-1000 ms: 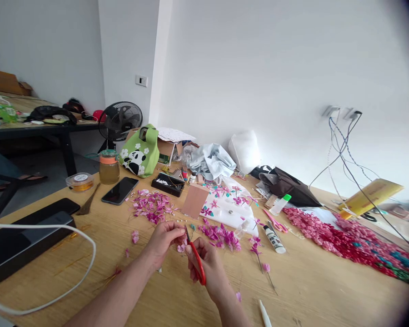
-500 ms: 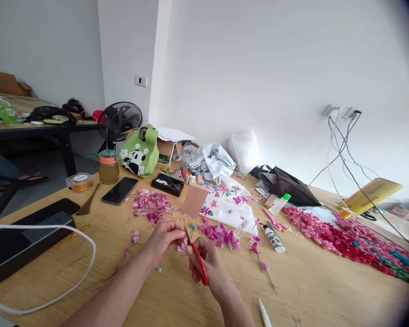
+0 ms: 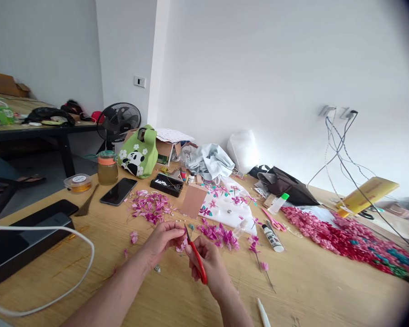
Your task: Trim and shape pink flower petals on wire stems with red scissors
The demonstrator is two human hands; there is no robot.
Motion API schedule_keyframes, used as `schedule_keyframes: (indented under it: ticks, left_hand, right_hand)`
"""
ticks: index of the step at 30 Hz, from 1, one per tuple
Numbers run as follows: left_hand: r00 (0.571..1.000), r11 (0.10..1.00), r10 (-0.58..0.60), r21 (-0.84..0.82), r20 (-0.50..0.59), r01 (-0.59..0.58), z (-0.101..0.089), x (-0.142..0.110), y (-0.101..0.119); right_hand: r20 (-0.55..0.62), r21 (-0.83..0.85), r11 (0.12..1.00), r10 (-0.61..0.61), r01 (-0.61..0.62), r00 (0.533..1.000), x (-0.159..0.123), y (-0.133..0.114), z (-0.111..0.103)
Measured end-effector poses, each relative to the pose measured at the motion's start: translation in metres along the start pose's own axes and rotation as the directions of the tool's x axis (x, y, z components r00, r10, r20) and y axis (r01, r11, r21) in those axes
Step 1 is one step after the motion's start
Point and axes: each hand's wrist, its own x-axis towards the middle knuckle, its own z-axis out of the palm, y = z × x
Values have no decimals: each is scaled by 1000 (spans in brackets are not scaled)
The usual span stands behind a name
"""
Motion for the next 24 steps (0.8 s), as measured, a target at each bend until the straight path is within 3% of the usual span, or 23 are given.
schedule_keyframes:
  ticks: [12,24]
  left_hand:
    - [997,999,21,30,-78,-19,4,-1,2]
    - [1000,994,8,108,-29,-5,5,-4,9]
  right_hand:
    - [-18,-9,1000,27,-27,999,-2,-7,6]
    - [27,-37,999,-5,6,1000,-3,-6,2]
